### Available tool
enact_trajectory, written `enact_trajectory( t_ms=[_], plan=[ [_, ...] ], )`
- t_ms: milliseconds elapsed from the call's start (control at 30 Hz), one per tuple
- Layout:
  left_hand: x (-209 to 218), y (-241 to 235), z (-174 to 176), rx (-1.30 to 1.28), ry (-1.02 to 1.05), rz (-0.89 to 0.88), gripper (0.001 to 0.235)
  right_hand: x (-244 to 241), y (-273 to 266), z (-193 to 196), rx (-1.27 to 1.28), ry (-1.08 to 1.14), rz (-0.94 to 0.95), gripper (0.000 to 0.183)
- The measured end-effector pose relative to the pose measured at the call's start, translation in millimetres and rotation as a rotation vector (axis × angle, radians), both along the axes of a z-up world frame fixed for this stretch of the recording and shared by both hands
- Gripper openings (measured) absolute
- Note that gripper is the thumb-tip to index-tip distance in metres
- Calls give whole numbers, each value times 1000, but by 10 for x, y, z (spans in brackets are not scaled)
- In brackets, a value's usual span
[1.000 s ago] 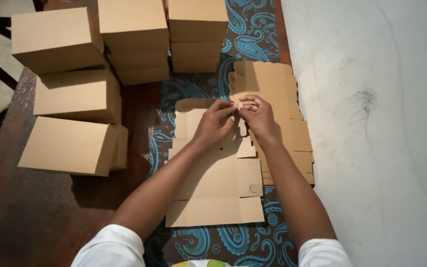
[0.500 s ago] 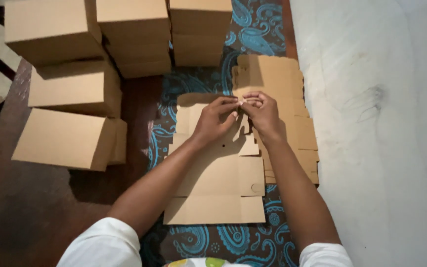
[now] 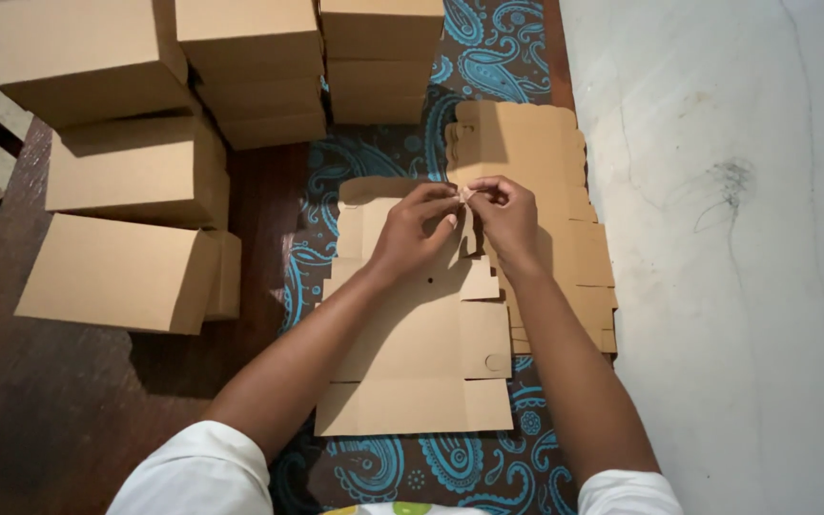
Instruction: Assembling small cardboard boxes from flat templates by folding and tucking flaps.
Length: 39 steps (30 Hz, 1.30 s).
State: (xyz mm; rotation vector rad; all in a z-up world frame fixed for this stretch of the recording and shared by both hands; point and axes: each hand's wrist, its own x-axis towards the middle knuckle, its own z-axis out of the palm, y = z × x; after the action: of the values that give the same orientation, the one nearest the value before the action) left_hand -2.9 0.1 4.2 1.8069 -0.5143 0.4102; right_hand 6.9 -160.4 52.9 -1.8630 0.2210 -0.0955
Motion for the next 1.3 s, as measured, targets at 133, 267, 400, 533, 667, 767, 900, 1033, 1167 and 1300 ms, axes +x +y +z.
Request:
enact_trajectory(
  t_ms=[133, 267, 400, 533, 667, 767, 900, 1033, 1167, 1300],
  plan=[
    [33, -7, -130, 23, -12, 18, 24, 128, -71, -225, 15, 6, 1, 25],
    [-101, 19, 137, 11, 59, -33, 23, 151, -93, -285, -60, 51, -3, 26],
    [-69, 37, 117, -13, 36, -48, 23, 41, -14, -80, 13, -25, 27, 20],
    [-16, 29, 34, -27, 31, -39, 23, 34, -18, -112, -40, -110, 42, 13],
    [-24, 45, 100, -23, 5, -52, 25, 10, -25, -140, -100, -144, 41, 14],
    [0, 38, 46, -59, 21, -47, 23, 1, -11, -169, -77, -162, 31, 20],
    [-12, 23, 31, -109, 69, -67, 25, 42, -23, -230, -117, -194, 30, 14],
    [-18, 26, 78, -115, 118, -77, 26, 52, -11, -217, -169, -162, 27, 13],
    [-18, 22, 61, -90, 138, -67, 24, -14, -11, -215, -158, -211, 47, 11],
    [-8, 6, 17, -105, 161, -65, 25, 16, -20, -265, -183, -228, 62, 12]
  ],
)
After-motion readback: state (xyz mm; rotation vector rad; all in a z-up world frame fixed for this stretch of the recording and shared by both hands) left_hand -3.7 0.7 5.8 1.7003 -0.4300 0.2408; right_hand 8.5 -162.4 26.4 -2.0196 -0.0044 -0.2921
